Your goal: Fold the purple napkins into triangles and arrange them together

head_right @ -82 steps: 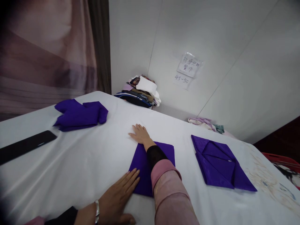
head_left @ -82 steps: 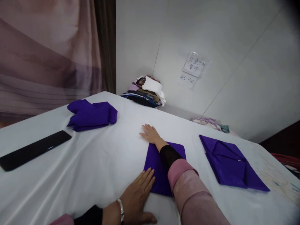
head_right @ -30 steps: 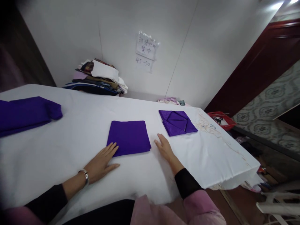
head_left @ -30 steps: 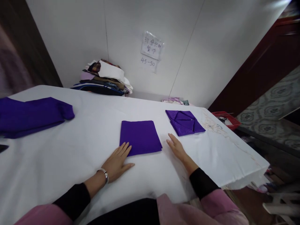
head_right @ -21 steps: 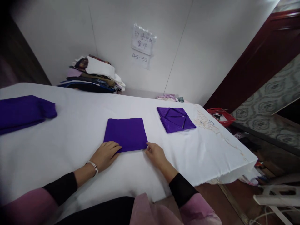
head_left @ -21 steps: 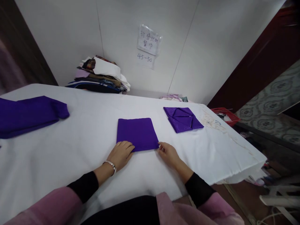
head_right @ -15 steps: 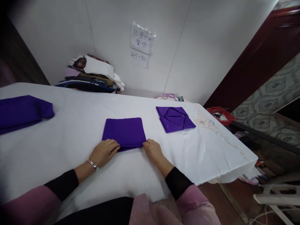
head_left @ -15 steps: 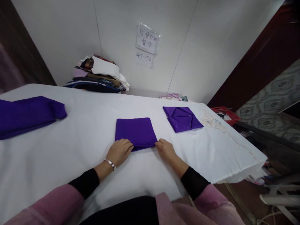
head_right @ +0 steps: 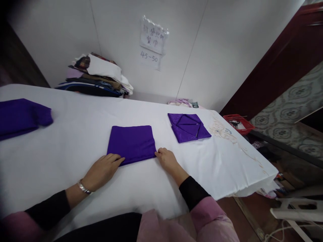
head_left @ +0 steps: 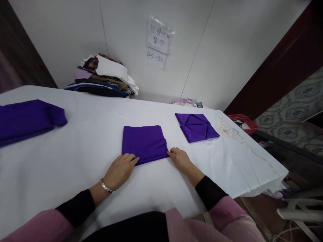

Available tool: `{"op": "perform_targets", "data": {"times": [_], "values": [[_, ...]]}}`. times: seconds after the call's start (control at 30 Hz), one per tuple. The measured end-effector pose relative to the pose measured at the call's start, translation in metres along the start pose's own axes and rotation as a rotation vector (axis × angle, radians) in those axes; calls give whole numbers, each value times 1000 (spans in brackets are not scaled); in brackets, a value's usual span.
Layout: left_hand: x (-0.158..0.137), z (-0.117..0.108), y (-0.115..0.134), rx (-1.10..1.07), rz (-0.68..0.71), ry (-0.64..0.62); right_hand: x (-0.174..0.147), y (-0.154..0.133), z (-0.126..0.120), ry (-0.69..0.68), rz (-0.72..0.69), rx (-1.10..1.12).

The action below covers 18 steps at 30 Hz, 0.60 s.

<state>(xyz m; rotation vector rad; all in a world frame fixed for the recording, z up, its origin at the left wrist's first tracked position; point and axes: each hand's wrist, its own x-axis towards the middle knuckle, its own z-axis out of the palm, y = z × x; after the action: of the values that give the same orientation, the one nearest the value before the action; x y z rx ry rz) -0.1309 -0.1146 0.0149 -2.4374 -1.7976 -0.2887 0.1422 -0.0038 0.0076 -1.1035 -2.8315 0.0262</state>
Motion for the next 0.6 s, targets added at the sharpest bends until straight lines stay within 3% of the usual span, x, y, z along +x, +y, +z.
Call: {"op": "perform_targets", "data": {"times": [0.2, 0.4, 0.6], "values": [[-21, -2, -15, -59, -6, 119, 1, 0, -8, -32, -89, -84], [-32, -6, -22, -37, -9, 25, 11, 3, -4, -46, -185, -234], [-26, -10, -36, 23, -87, 39, 15, -9, 1, -22, -212, -270]]}}
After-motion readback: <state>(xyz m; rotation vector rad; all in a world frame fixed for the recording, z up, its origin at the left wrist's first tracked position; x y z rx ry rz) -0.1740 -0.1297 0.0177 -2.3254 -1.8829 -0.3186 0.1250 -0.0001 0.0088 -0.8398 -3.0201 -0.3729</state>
